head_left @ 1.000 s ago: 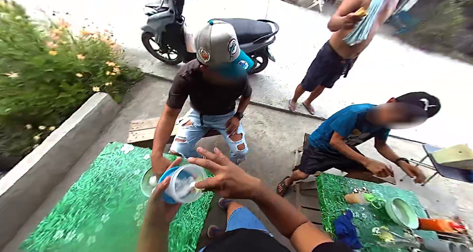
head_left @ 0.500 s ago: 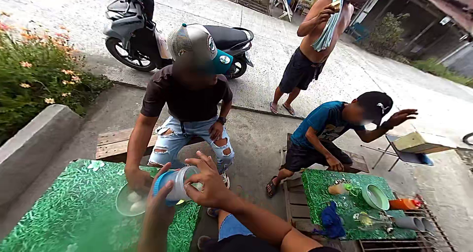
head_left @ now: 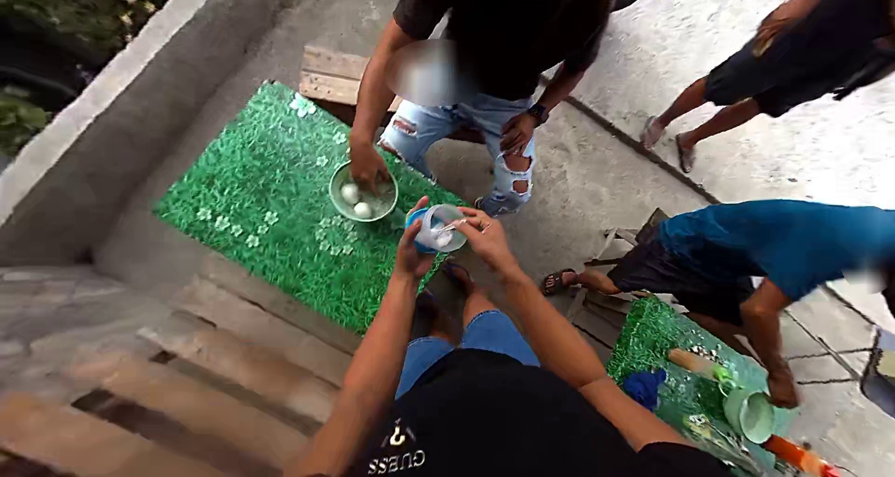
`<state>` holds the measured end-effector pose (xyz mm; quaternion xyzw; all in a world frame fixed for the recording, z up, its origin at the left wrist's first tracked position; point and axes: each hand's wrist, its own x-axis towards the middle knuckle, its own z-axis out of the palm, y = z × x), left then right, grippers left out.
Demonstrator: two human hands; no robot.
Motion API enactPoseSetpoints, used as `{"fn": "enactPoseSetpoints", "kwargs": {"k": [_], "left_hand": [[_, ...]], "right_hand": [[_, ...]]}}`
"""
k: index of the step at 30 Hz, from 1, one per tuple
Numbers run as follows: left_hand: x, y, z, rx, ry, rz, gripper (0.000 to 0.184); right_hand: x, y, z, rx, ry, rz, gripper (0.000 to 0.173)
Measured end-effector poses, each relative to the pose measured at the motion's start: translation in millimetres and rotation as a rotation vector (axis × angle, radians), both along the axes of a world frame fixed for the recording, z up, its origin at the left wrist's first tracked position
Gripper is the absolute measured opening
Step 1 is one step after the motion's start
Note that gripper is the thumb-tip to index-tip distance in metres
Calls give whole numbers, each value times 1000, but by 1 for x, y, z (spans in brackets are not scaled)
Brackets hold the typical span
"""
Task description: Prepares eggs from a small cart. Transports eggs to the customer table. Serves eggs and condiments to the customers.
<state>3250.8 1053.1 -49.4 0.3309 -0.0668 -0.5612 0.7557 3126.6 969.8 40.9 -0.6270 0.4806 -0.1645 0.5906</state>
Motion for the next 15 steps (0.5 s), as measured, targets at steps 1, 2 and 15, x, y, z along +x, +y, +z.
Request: {"fn": "enactPoseSetpoints", "kwargs": {"k": [1,2,15], "left_hand": [[1,0,-16,-10,44,21,83],[3,0,-28,-9,86,33,78],[9,53,-143,269,433,266,58]], "right_hand": [[3,-2,-13,22,-16,-20,19],[6,-4,-24,45,-25,-44,19],[36,-37,-142,208,15,-238,19]]}}
